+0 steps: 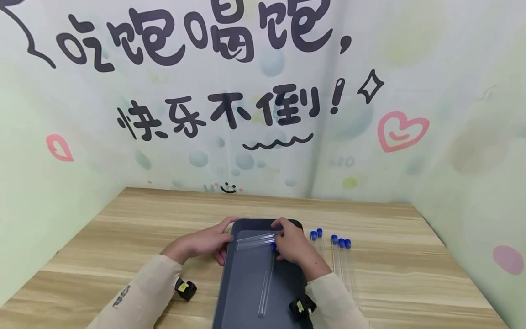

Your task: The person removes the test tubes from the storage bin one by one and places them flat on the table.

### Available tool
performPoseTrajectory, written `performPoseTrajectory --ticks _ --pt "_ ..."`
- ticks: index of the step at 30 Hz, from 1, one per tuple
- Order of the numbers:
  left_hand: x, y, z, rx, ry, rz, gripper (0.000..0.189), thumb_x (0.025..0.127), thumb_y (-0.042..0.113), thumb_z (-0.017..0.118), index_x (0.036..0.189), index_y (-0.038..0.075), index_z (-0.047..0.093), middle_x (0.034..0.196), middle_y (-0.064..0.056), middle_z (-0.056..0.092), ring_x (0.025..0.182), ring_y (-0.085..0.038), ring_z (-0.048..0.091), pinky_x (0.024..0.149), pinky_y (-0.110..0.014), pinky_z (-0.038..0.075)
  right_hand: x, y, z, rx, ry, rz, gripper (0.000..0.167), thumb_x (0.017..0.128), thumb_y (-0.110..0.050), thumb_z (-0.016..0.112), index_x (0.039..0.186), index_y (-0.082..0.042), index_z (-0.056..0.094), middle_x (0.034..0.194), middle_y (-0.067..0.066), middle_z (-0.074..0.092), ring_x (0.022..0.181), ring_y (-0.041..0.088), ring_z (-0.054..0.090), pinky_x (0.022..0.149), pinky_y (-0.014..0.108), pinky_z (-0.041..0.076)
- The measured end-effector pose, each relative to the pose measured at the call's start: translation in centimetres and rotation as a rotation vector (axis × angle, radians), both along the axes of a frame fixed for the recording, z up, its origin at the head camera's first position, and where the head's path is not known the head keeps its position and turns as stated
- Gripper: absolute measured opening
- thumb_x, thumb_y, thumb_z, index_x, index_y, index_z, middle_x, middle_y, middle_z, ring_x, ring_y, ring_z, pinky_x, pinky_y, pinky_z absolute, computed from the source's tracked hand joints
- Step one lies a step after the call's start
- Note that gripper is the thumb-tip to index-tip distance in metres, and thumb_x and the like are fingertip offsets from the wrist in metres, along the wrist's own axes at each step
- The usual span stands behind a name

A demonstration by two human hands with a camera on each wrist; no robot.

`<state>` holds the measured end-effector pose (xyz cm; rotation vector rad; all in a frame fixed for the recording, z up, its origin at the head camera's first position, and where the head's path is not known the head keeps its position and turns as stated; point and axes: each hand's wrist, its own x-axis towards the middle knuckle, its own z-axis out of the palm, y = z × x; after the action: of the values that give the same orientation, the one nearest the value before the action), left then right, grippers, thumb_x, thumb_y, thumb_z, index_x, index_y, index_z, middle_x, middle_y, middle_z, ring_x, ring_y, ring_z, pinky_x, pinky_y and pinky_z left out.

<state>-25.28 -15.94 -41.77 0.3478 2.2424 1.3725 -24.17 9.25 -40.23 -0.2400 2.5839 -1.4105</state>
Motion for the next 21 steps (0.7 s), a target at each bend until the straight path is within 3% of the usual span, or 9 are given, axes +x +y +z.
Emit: performPoseTrajectory --ticks 5,10,15,21 --pt "0.01 -0.10 0.08 -0.006 -0.002 0.006 0.059 0.104 0.016 0.038 0.158 0.026 0.016 0.069 -0.014 0.064 0.055 -0.020 0.063 0.059 -0.036 0.060 -0.05 0.00 -0.30 -0.079 -0.056 0.022 0.035 0.099 0.002 0.048 0.133 -0.003 0.050 0.102 0.019 0.060 0.073 0.024 0.064 0.059 0.038 0.062" --pt "0.07 -0.11 0.07 -0.008 0.003 0.008 0.060 0.104 0.014 0.038 0.158 0.025 0.016 0.067 -0.015 0.063 0.053 -0.020 0.063 0.058 -0.036 0.060 -0.12 0.12 -0.42 -0.110 -0.089 0.080 0.037 0.097 0.002 0.053 0.133 -0.001 0.046 0.091 0.018 0.061 0.068 0.023 0.064 0.058 0.039 0.062" --pt "0.04 -0.07 0.14 -0.004 -0.004 0.004 0.060 0.104 0.014 0.037 0.159 0.024 0.015 0.067 -0.014 0.063 0.054 -0.019 0.062 0.058 -0.035 0.060 -0.10 0.35 -0.57 -0.038 -0.074 0.149 0.040 0.092 -0.002 0.066 0.126 -0.001 0.045 0.077 0.015 0.062 0.057 0.019 0.062 0.053 0.037 0.060" --pt "-0.01 -0.05 0.11 0.002 -0.009 -0.004 0.060 0.104 0.013 0.037 0.159 0.024 0.014 0.068 -0.014 0.062 0.055 -0.019 0.062 0.057 -0.034 0.060 0.14 0.35 -0.75 0.052 -0.046 0.170 0.045 0.085 -0.008 0.077 0.118 -0.004 0.047 0.072 0.009 0.062 0.052 0.018 0.061 0.049 0.034 0.057"
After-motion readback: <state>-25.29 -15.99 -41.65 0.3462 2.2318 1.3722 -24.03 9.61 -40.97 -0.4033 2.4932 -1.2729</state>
